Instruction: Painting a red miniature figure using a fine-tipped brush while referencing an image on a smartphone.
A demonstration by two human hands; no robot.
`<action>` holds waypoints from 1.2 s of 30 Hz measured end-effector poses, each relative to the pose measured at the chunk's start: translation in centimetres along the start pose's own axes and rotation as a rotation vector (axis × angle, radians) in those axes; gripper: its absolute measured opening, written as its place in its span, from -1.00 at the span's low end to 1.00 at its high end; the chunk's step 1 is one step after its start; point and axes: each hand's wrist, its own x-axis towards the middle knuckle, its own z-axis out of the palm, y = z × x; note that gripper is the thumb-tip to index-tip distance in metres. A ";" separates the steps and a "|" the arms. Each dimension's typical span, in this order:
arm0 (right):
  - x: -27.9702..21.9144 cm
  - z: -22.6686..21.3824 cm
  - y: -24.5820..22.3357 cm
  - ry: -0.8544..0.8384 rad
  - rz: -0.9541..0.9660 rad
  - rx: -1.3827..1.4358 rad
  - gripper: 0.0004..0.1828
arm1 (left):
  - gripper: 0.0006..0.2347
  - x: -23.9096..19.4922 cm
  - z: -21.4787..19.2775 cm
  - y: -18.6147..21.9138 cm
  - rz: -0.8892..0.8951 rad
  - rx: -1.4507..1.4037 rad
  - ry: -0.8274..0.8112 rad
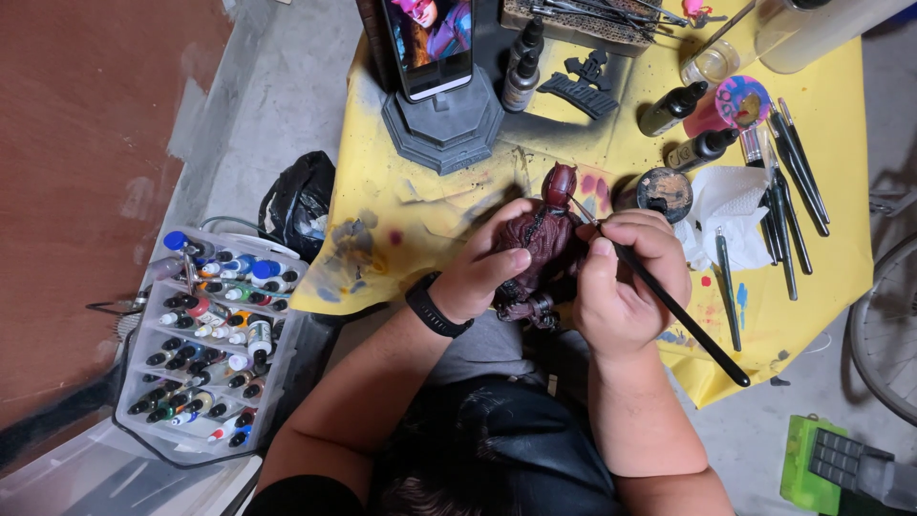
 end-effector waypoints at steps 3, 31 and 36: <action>-0.1 0.0 0.0 -0.004 0.004 0.006 -0.91 | -0.38 0.0 -0.3 -0.3 0.000 -0.006 0.002; 0.1 0.1 -0.2 -0.010 -0.003 -0.007 -0.90 | -0.37 0.2 0.6 0.6 -0.022 0.043 0.016; 0.0 0.1 -0.2 0.006 0.007 -0.007 -0.91 | -0.36 0.2 -0.2 -0.1 -0.015 0.047 0.021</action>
